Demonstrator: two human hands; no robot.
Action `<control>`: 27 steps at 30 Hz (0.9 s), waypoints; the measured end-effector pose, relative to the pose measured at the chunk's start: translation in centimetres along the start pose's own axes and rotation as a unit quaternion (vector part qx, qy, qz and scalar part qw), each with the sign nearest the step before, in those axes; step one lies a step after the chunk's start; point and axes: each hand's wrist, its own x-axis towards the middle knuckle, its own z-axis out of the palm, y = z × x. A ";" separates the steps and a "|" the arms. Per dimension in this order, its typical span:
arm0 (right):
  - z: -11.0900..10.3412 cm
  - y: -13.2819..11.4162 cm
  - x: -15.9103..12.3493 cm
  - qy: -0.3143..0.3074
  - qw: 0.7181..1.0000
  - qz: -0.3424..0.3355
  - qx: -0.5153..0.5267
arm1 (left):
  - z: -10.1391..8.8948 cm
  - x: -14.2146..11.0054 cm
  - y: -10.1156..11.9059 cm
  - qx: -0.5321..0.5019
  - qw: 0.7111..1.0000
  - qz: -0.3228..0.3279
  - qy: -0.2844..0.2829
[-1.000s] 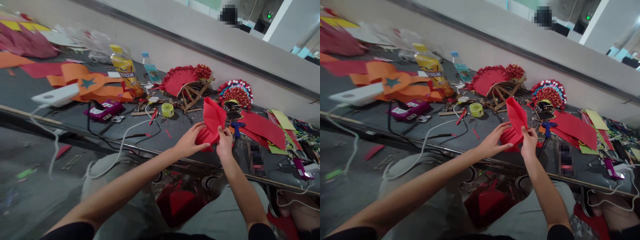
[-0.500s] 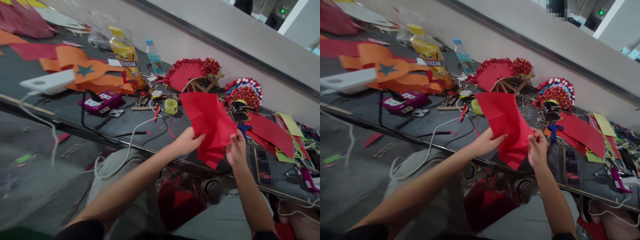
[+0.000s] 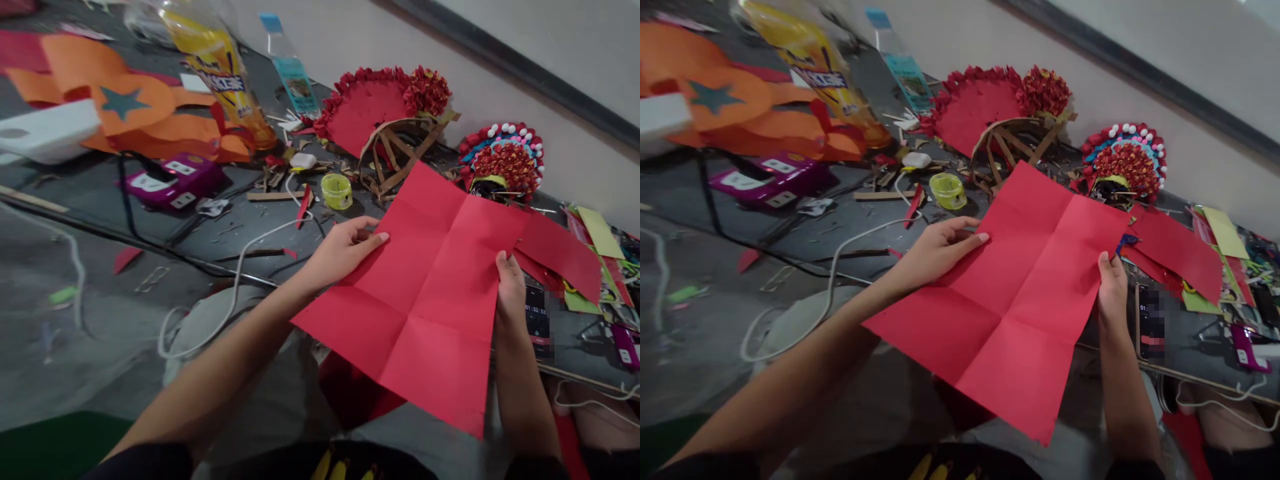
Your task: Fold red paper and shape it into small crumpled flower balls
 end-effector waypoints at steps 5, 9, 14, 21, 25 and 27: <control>0.4 1.2 0.1 0.004 0.999 0.019 0.047 | -0.5 0.4 -1.3 -0.027 0.998 -0.045 -0.034; 0.2 1.3 0.5 0.053 0.996 0.006 0.071 | -1.3 0.3 -1.1 -0.130 0.983 -0.107 -0.079; -0.6 1.4 0.9 0.139 0.989 -0.013 0.057 | -1.9 0.2 -0.6 -0.207 0.967 -0.139 -0.042; 0.5 1.7 0.2 0.159 0.982 -0.087 0.055 | -0.2 0.3 -1.1 -0.298 0.944 -0.134 -0.050; 0.9 1.8 -0.2 0.152 0.984 -0.089 0.014 | 1.0 -0.3 -1.0 -0.276 0.949 -0.131 -0.078; 1.0 1.7 -0.3 0.156 0.983 -0.094 0.010 | 1.4 -0.7 -0.8 -0.271 0.949 -0.124 -0.100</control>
